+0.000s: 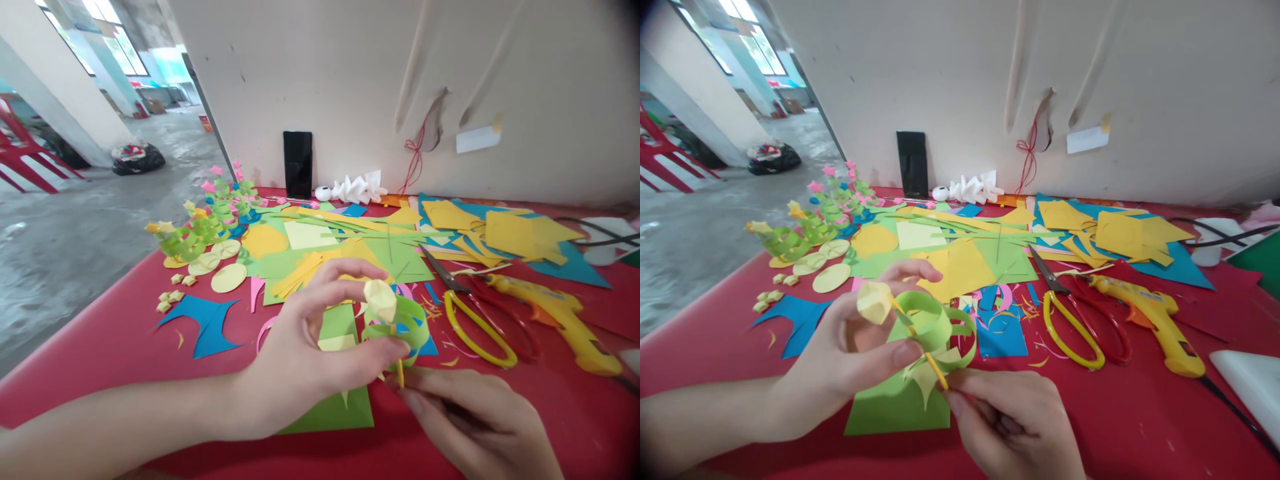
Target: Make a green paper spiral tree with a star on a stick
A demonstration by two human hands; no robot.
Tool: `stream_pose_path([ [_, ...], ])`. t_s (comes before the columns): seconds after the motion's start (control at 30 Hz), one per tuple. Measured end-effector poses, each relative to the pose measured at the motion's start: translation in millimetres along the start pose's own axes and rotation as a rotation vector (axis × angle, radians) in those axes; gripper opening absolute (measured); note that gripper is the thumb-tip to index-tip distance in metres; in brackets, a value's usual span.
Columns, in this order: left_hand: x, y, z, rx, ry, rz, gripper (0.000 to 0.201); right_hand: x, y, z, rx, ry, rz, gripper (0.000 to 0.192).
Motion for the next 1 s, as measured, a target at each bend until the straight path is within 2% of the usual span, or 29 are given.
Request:
stream_pose_path([
  [0.4,-2,1,-0.1,0.005,0.01,-0.029,0.011,-4,-3,-1,-0.058,0.028,0.054,0.03],
  [0.6,-3,4,1.2,-0.004,0.036,-0.033,0.01,-4,-7,-1,-0.075,-0.021,0.026,0.022],
  [0.77,-7,4,1.4,-0.017,0.055,-0.103,0.01,-4,-7,1,-0.063,-0.038,0.037,0.023],
  [0.87,-10,4,-0.9,0.031,0.062,-0.134,0.021,3,-2,1,-0.062,-0.12,0.185,0.024],
  [1.0,-13,3,-1.7,0.067,0.077,-0.1,0.046,15,3,5,-0.091,-0.442,0.535,0.02],
])
Point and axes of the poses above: each hand's wrist, its own y-axis away from the middle knuckle, its own z-axis out of the palm, x = y × z, the point moved 4 cm from there along -y, towards the middle knuckle, and after that the axes turned 7 degrees about -z, right-handed, at the moved point
